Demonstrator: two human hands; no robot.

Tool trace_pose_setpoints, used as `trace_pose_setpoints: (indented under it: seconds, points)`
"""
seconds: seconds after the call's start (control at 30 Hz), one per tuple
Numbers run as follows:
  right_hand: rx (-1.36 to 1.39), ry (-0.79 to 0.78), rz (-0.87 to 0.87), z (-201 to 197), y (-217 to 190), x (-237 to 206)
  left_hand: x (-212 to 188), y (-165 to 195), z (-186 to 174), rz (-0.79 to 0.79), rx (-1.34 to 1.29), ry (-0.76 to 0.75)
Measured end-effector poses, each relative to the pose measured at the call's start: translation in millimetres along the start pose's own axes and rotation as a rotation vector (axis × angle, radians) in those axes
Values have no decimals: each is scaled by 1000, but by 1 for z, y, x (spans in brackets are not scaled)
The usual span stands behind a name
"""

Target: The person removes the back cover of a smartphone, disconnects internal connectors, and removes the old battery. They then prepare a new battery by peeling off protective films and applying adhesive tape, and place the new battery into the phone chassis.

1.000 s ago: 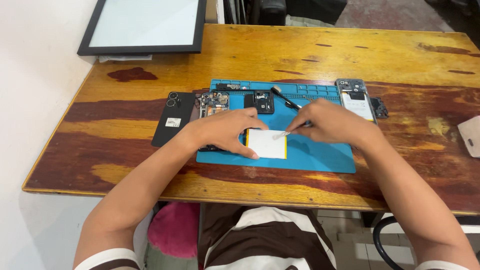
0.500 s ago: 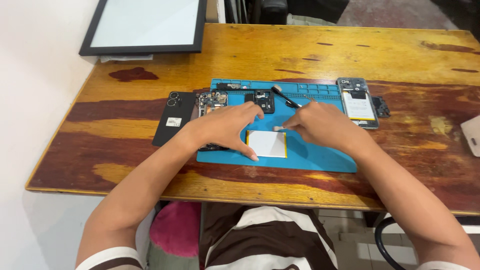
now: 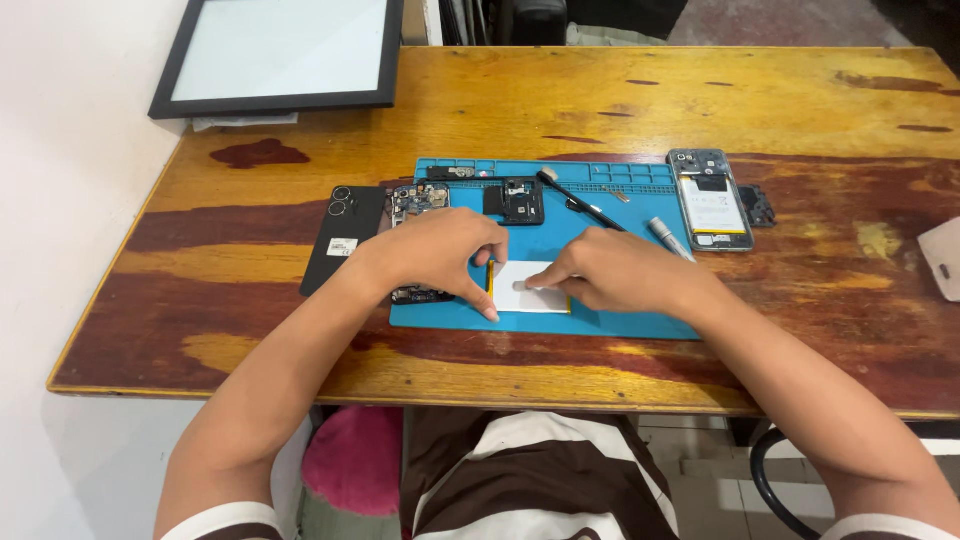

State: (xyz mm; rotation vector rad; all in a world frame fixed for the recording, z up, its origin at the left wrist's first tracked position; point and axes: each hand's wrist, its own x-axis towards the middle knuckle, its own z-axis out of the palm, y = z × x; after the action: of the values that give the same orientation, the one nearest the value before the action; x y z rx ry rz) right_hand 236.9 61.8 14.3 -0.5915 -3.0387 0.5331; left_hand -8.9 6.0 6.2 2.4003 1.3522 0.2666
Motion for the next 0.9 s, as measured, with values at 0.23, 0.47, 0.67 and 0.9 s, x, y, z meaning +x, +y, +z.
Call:
trace_pose_setpoints:
  seconds: [0.23,0.47,0.67,0.9]
  points:
    - [38,4,-68,-2,-1,2,0,2,0,-54,-39,-15]
    - [-68,-58,125,-5,-14,-4,1,3,0,-76,-41,-26]
    - [-179,-27,137,-3,-21,-4,1,4,0,-91,-49,-40]
    - [-241,-9,149,-1,-26,-4,1,3,0,-76,-54,-26]
